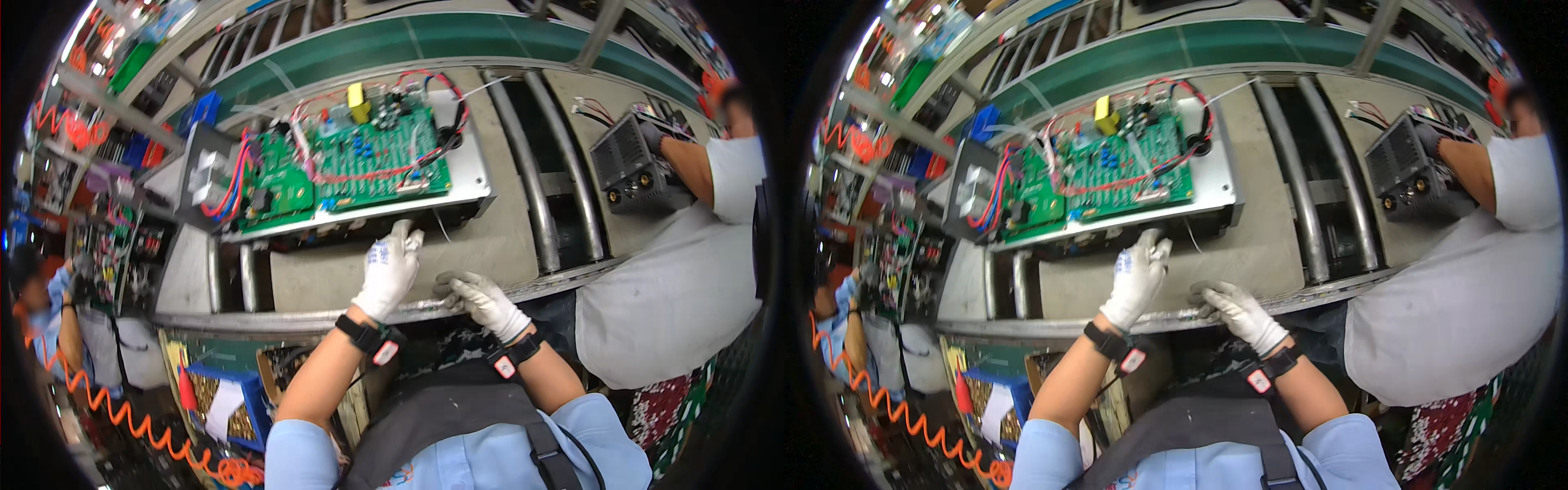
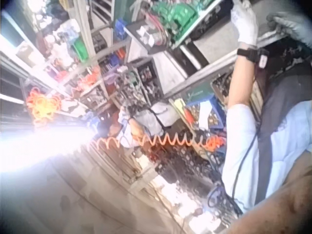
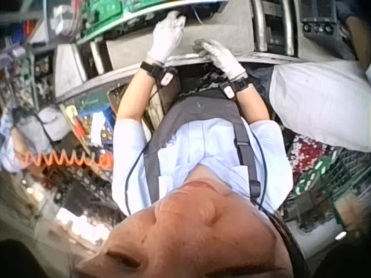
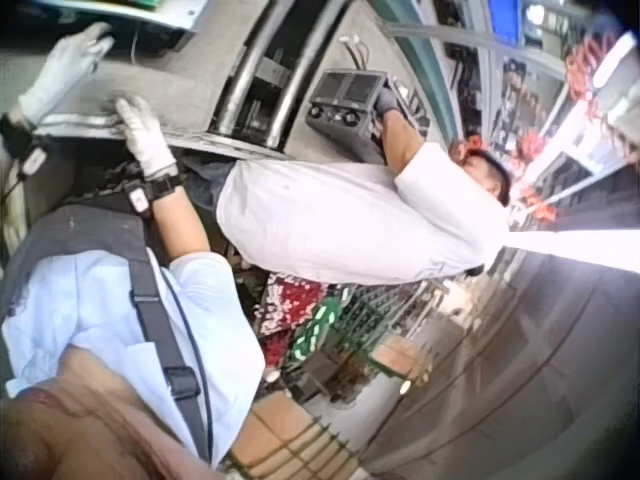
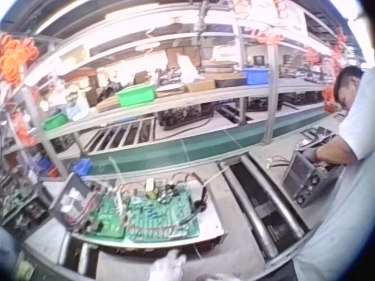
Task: The recorder connects wires and components inside a power inverter casing on an assembly line.
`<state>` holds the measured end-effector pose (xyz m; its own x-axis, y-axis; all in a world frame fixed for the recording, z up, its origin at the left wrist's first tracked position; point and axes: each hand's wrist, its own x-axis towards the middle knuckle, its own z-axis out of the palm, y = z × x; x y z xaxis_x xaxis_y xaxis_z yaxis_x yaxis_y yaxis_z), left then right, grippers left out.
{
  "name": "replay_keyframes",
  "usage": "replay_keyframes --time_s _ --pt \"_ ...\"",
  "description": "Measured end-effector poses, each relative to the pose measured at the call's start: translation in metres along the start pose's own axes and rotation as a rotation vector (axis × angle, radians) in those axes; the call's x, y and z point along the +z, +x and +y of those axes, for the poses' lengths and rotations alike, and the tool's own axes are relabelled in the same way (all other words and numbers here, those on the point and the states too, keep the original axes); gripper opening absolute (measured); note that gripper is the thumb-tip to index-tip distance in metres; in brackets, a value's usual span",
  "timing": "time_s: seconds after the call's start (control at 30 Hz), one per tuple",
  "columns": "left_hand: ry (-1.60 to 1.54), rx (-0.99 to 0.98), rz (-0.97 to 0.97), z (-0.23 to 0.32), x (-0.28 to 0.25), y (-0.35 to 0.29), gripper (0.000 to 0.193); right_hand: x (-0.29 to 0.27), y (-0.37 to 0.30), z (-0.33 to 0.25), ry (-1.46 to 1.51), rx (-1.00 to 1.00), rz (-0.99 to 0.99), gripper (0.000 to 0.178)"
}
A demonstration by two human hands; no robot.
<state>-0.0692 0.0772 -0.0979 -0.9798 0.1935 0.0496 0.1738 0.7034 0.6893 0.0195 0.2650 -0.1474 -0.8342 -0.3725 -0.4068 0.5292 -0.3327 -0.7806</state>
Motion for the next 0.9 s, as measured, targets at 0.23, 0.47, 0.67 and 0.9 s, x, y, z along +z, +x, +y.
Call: replay_keyframes --time_s 0.23,0.47,0.67,0.9 --pt "-1.013 -0.627 -0.097 -0.030 -0.067 -0.151 0.023 0.090 -0.008 -0.071 -0.720 0.020 -0.603 0.042" --pt "-0.768 -0.677 0.717 -0.037 -0.117 -0.287 0.023 0.128 0.042 -0.024 -0.607 0.354 -0.824 0.042" --pt "-0.736 -0.938 0.960 0.003 -0.129 -0.416 0.038 0.254 0.056 -0.009 -0.858 0.176 -1.086 0.037" --pt "-0.657 -0.794 1.394 0.021 -0.195 -0.427 0.024 0.306 0.016 0.033 -0.801 0.358 -1.178 0.040"
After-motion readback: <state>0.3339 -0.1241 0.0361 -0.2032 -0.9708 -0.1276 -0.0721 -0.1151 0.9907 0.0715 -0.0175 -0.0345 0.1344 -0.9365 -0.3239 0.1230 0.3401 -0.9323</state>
